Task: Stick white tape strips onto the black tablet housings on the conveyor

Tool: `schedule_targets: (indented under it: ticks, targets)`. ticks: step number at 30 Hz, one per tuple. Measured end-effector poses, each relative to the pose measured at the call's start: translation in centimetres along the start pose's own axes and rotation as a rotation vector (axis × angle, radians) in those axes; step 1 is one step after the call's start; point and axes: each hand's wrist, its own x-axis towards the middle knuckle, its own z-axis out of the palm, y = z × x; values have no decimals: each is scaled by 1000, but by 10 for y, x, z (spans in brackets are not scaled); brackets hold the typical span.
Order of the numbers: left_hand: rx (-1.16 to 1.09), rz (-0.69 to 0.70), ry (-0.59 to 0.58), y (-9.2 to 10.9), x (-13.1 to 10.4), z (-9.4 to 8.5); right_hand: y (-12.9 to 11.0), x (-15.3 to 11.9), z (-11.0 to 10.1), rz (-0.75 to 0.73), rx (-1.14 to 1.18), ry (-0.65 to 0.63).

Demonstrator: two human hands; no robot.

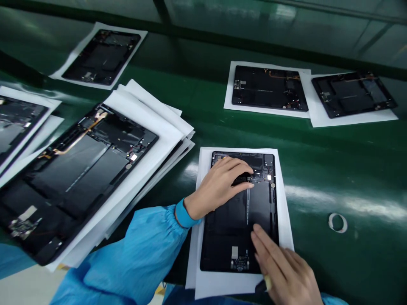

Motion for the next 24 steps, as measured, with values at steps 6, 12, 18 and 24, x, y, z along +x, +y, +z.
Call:
schedule_targets:
  ticks: [6, 12, 18, 24]
  targets:
    - [-321, -89, 323, 5, -6, -6, -6, 25, -13, -90, -103, -162]
    - [-124, -268, 275, 21, -47, -9, 16, 71, -7, 106, -66, -95]
    - [72, -683, 263, 32, -120, -11, 31, 85, -10, 322, 204, 102]
    - [217, -675, 162, 36, -148, -11, 47, 50, -11, 537, 145, 216]
